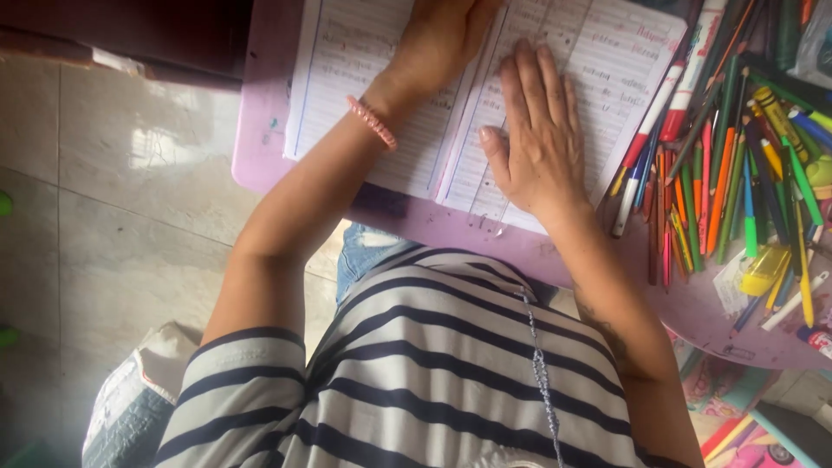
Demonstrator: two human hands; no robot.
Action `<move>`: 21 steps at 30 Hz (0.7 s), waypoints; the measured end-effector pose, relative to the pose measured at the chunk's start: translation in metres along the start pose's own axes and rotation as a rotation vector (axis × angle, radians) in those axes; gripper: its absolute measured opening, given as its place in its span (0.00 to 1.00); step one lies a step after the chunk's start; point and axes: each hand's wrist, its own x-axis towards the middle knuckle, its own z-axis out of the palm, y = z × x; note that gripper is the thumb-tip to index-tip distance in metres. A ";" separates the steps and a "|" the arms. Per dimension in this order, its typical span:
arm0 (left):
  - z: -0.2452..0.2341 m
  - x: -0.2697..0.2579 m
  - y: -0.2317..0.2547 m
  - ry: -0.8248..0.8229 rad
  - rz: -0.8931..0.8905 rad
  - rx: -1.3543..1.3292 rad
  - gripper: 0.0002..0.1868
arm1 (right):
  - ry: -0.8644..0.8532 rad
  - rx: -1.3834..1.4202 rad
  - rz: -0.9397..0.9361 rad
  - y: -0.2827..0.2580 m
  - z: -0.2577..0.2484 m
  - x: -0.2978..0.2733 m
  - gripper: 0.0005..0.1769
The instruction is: Organizing stationery and using a ruler and pen to mark lines or write in a notebook at a desk.
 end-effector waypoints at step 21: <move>-0.039 -0.068 0.088 -0.193 -0.036 0.023 0.04 | 0.059 -0.122 -0.026 0.013 0.007 0.003 0.41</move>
